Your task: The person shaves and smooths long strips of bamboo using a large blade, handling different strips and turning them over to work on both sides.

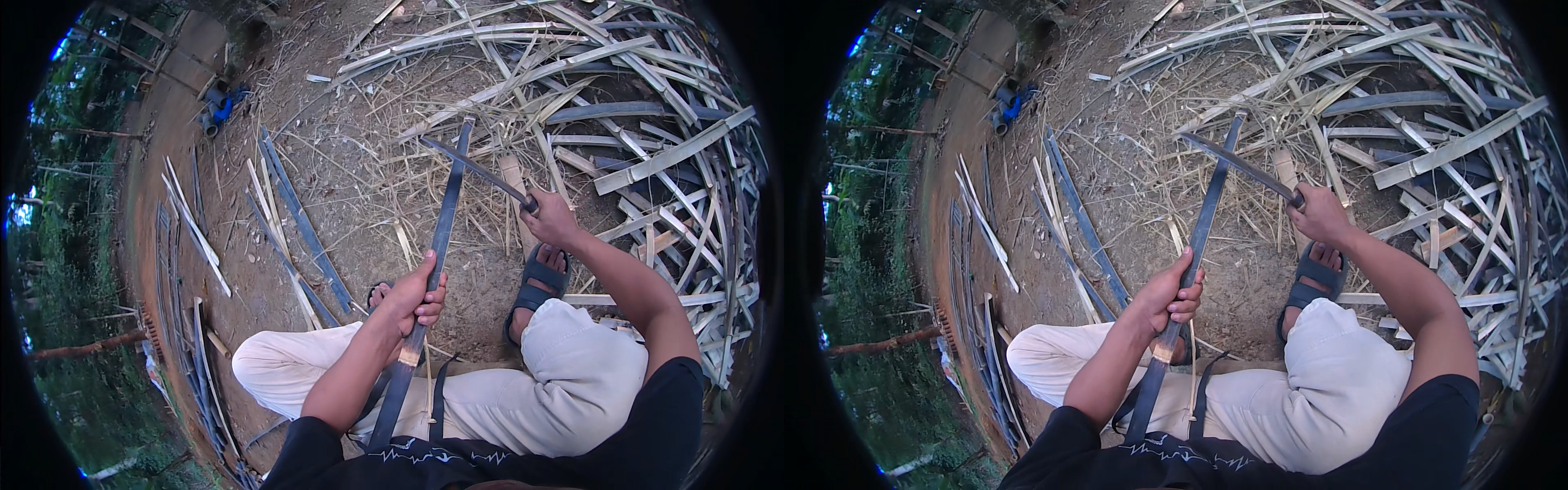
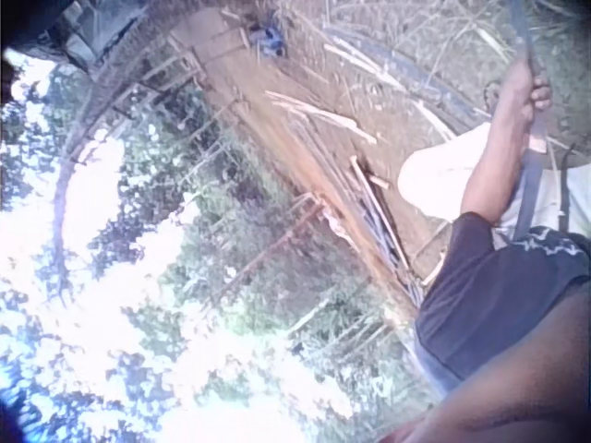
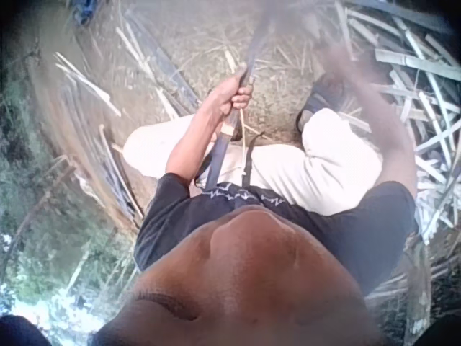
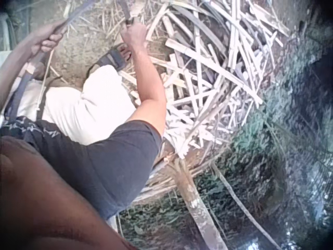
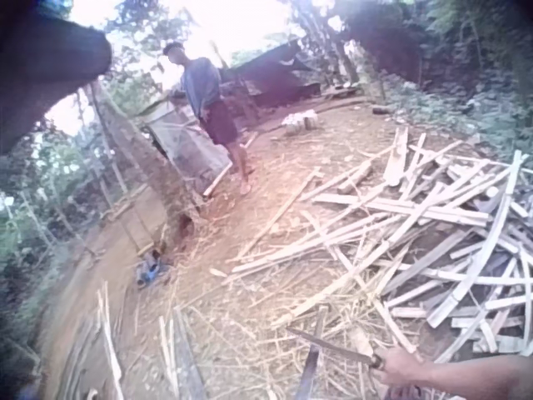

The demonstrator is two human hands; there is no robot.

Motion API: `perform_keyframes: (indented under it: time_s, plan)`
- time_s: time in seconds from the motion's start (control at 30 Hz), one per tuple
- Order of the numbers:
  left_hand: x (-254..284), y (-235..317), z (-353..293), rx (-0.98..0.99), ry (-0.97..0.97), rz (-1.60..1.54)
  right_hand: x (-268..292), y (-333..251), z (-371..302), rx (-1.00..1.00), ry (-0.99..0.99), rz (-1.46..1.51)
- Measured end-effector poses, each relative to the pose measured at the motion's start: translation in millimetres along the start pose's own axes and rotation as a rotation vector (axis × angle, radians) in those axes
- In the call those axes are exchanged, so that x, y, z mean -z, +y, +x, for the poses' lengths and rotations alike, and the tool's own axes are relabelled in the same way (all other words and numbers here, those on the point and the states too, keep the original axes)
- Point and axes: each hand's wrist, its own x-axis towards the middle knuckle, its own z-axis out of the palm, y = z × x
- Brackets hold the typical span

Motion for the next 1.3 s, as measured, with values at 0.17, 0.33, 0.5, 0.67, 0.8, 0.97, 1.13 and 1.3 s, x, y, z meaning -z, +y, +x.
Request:
perform_keyframes:
  time_s: [0.17, 0.33, 0.5, 0.67, 0.8, 0.97, 1.13, 1.3]
  plan:
    - [22, 3, -55, 0.054, 0.076, 0.117, -7, -23, 2, -0.088, 0.031, 0.142]
    - [44, -2, -139, 0.094, 0.249, 0.36, -13, -13, -1, -0.099, 0.036, 0.127]
    - [59, -2, -205, -0.061, 0.416, 0.443, -18, -42, -7, -0.087, 0.039, 0.12]
    - [49, 81, -254, -0.622, 0.593, 0.385, -27, -57, 5, -0.019, 0.101, 0.194]
    - [24, 143, -281, -1.094, 0.502, 0.319, -4, -109, 5, -0.014, 0.034, 0.316]
    - [9, 174, -256, -1.506, 0.163, 0.183, 1, -135, 17, 0.078, -0.015, 0.453]
    - [-10, 164, -181, -1.681, 0.039, -0.069, 10, -159, 16, 0.066, -0.194, 0.666]
    - [-44, 144, -115, -1.659, -0.025, -0.265, 25, -173, 15, 0.133, -0.08, 0.417]
